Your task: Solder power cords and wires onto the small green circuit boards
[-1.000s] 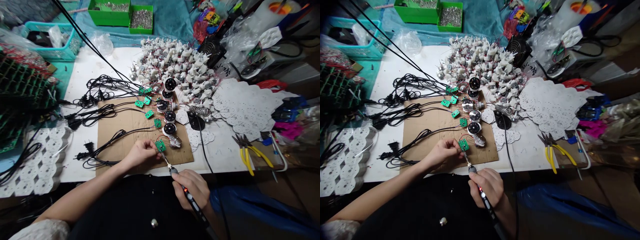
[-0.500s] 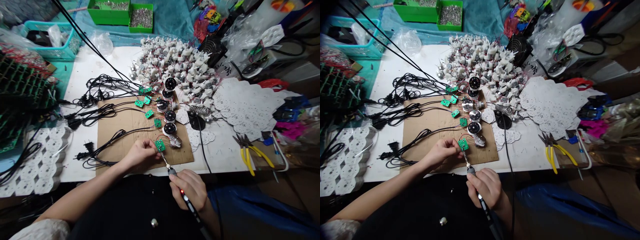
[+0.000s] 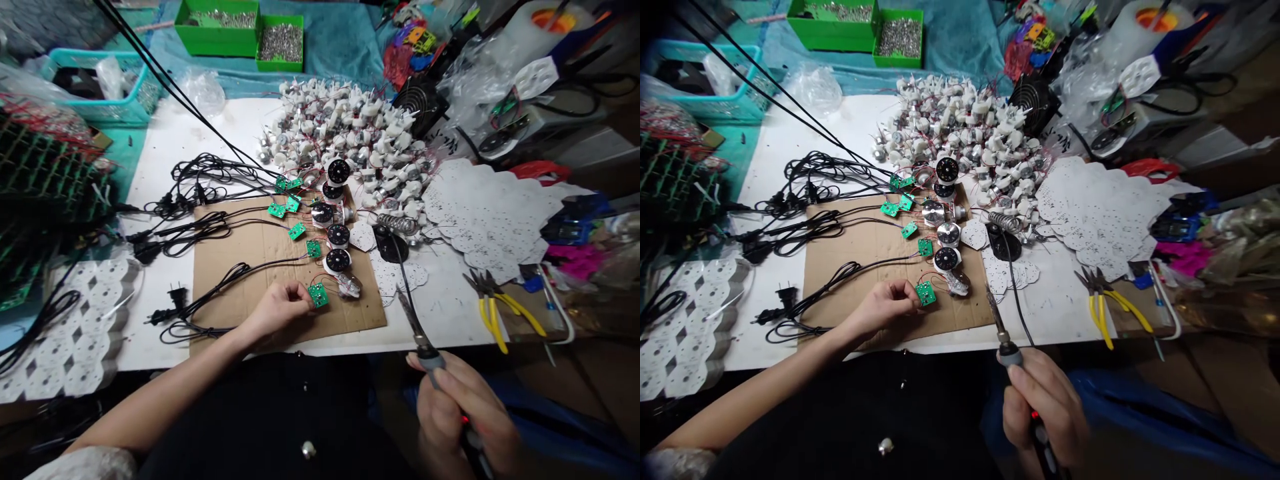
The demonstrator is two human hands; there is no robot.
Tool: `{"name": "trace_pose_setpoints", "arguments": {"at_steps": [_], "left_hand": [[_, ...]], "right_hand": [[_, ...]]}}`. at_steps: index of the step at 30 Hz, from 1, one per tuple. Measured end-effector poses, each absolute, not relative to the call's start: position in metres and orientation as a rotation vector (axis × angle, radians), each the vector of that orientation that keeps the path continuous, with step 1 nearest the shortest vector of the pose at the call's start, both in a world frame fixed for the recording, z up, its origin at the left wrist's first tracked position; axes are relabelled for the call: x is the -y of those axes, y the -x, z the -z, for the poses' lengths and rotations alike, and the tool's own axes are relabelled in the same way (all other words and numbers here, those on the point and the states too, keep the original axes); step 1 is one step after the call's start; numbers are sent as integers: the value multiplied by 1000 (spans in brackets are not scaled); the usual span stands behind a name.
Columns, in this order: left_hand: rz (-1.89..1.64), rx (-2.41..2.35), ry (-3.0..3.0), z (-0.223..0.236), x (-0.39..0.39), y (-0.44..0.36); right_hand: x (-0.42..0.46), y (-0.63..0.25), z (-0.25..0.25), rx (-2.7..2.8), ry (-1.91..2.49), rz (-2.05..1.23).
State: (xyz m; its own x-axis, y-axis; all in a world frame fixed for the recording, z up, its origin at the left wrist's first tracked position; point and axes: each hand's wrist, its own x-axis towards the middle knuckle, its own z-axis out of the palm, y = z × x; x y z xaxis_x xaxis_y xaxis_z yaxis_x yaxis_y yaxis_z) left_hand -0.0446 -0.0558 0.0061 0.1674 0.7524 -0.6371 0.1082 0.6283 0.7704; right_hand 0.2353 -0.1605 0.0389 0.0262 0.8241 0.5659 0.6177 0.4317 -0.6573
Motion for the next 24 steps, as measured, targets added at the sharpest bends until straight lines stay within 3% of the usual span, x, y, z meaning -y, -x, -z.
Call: {"name": "trace_pose_setpoints", "arguments": {"at_steps": [4, 14, 19, 24], "left_hand": [[-547, -1365, -804, -6, 56, 44], [-510, -1335, -813, -11, 51, 45], [-416, -1363, -1107, -8, 50, 49], [-751, -1450, -1472, -61, 60, 67]], "right_hand": [[139, -219, -29, 1698, 1133, -40], [131, -195, -14, 1888, 1204, -70], [128, -189, -7, 1891, 1219, -75], [130, -192, 0, 1857, 1253, -82]]}}
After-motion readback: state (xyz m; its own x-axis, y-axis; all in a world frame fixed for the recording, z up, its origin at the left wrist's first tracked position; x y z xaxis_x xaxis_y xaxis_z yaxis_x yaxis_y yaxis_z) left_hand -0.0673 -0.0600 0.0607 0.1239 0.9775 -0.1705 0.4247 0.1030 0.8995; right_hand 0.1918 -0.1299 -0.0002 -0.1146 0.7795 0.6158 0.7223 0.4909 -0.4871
